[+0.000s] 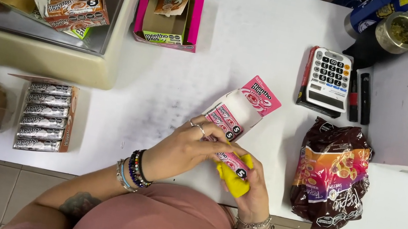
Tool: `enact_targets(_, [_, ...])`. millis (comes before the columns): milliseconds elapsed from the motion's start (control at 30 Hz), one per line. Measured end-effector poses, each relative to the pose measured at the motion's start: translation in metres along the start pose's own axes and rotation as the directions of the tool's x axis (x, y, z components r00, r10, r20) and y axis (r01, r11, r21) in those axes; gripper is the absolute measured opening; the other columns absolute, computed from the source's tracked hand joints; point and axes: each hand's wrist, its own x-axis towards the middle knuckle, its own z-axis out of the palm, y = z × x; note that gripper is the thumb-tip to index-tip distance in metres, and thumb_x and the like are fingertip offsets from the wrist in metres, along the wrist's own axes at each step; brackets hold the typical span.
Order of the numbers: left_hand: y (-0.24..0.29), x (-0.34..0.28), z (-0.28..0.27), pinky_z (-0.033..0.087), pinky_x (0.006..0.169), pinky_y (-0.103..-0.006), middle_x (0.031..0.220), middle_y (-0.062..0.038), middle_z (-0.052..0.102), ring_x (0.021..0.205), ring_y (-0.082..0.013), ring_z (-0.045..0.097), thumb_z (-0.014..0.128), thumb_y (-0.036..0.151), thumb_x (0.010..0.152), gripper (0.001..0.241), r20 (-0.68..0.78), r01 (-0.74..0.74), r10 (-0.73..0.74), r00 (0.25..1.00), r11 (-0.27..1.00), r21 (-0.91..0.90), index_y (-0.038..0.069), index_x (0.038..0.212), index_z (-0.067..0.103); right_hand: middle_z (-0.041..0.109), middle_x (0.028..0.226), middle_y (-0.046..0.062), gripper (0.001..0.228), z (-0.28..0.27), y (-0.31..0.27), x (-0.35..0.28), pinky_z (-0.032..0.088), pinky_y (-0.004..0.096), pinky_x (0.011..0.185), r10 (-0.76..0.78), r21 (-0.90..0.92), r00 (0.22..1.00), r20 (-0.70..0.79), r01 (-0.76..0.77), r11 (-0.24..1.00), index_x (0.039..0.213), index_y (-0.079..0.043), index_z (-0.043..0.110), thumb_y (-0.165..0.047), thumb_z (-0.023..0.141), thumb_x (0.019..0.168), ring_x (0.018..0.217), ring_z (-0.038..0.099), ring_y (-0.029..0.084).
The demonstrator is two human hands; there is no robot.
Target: Cleaning a candy display rack with a cloth and stocking it with candy packs at a checkout counter.
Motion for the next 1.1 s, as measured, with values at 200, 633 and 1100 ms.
enact_targets(200, [-0.034, 0.008, 0.024, 0.052, 0.088, -0.0379, 0.103, 0.0, 0.061, 0.096, -0.0218, 0.061, 0.078, 0.012, 0.088, 0.022, 0.077, -0.087, 0.075, 0.994, 0.984, 0.153, 0.015, 0.109, 0.071, 0.063, 0.083, 0.021, 0.041, -0.024, -0.012, -0.009, 0.053, 0.027, 0.037, -0.086, -0.155, 0.945, -0.316, 0.038, 0.987, 0.105, 0.011, 0.066, -0.024, 0.076, 0.086, 0.056, 0.068, 0.026])
enact_targets(633, [-0.133, 0.051, 0.061, 0.046, 0.076, -0.0446, 0.098, -0.003, 0.064, 0.1, -0.0305, 0.056, 0.067, 0.001, 0.079, 0.019, 0.279, -0.138, -0.053, 0.959, 0.771, 0.621, 0.017, 0.086, 0.072, 0.072, 0.105, 0.018, 0.025, -0.052, -0.022, -0.057, 0.051, 0.028, 0.062, -0.038, -0.197, 0.798, -0.601, -0.102, 0.975, 0.111, -0.004, 0.067, -0.018, 0.068, 0.091, 0.081, 0.067, 0.026])
enact_targets(1100, [-0.151, 0.04, 0.063, 0.04, 0.078, -0.0444, 0.106, 0.0, 0.064, 0.106, -0.0263, 0.054, 0.06, -0.013, 0.076, 0.045, 0.471, -0.106, -0.09, 0.877, 0.922, 0.372, 0.02, 0.104, 0.074, 0.073, 0.109, 0.021, 0.028, -0.063, -0.004, -0.057, 0.05, 0.03, 0.046, -0.013, -0.205, 0.875, -0.485, -0.099, 0.974, 0.112, -0.003, 0.066, -0.015, 0.072, 0.086, 0.089, 0.075, 0.036])
